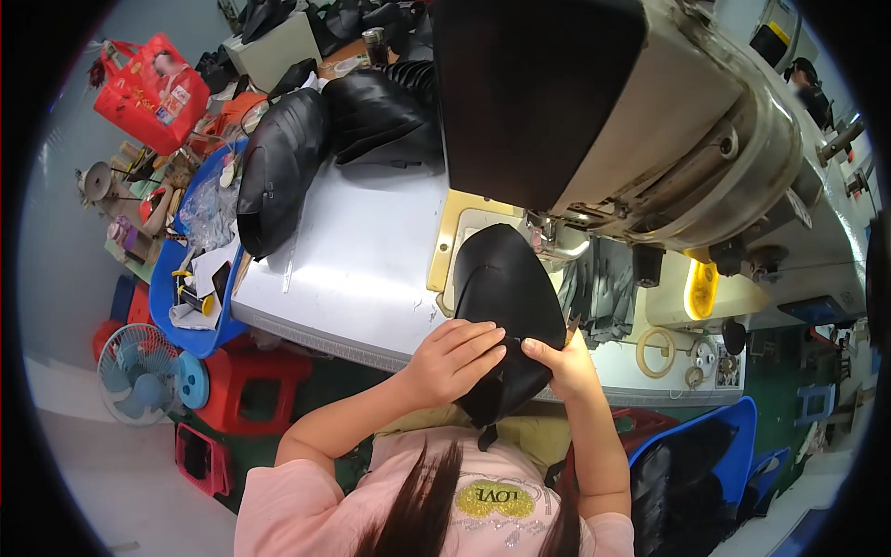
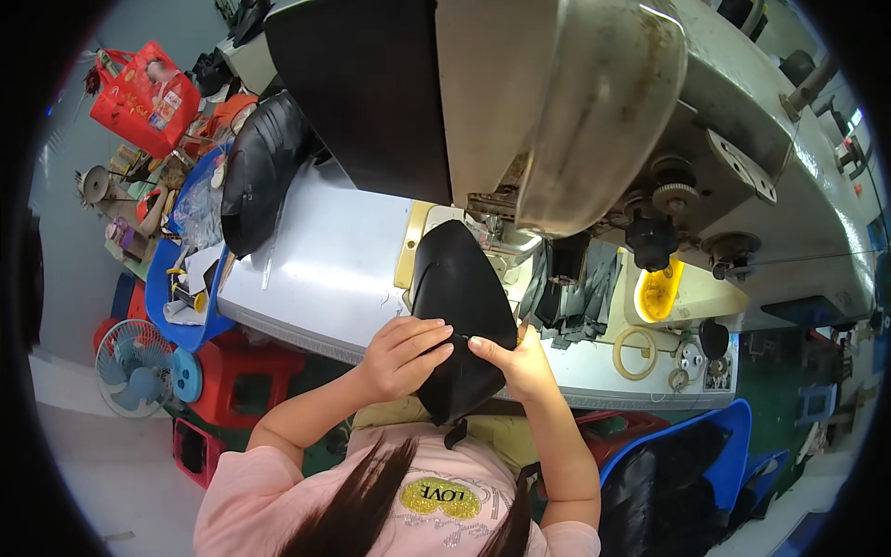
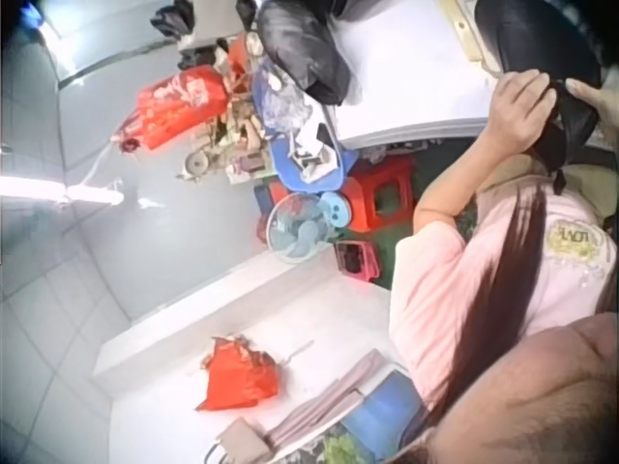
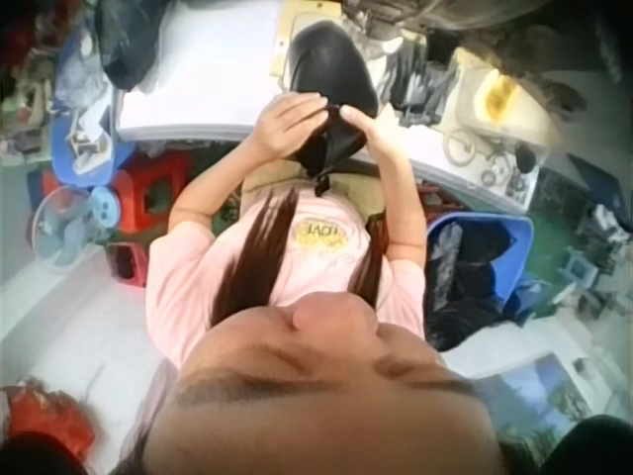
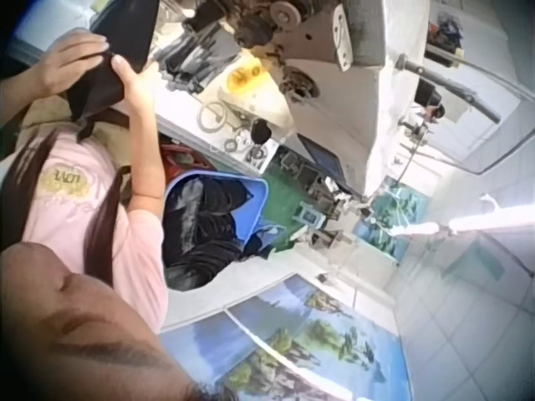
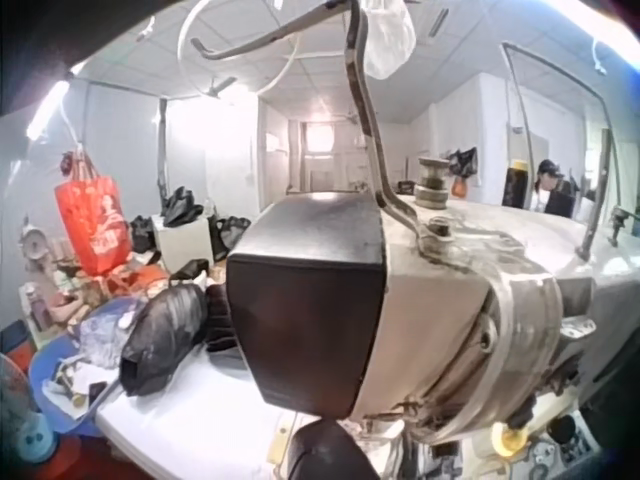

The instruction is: The person cuts small black fabric strips with scissors and then sews them onto a larger black leather-like item using a sewing machine. The person handles the fabric pieces one by one, aligning them before stitching.

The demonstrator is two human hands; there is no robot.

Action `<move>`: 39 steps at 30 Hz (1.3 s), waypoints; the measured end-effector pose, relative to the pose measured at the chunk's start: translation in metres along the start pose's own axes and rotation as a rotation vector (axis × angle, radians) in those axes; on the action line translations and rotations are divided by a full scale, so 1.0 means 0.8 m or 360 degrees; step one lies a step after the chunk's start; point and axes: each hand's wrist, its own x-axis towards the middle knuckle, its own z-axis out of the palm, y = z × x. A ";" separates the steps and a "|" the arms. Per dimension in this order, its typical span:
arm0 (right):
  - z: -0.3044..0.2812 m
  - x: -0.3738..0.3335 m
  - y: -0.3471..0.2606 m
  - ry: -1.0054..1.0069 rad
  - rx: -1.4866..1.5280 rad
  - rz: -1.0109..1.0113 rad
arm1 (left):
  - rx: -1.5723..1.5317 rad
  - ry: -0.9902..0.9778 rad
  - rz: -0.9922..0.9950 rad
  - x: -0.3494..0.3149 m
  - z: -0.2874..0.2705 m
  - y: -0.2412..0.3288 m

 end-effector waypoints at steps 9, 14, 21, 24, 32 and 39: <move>0.000 -0.002 0.003 0.0070 0.0019 -0.0006 | 0.0046 -0.0056 -0.0042 0.004 -0.004 0.008; 0.008 -0.004 -0.003 -0.0050 -0.0036 -0.0031 | 0.0087 -0.0123 -0.0053 0.004 -0.008 0.011; 0.018 -0.006 -0.009 -0.0066 0.0084 0.0040 | -0.0239 0.0002 -0.0311 -0.009 -0.011 -0.001; 0.005 -0.014 -0.004 -0.0090 0.0232 0.0007 | -0.0860 0.0461 -0.1302 -0.024 -0.017 -0.014; -0.020 -0.010 0.020 -0.0343 0.0403 -0.0021 | -0.3169 0.0107 -0.1931 -0.052 -0.039 -0.033; -0.019 -0.008 0.014 -0.0263 0.0300 -0.0084 | -0.3196 0.0228 -0.1963 -0.050 -0.037 -0.031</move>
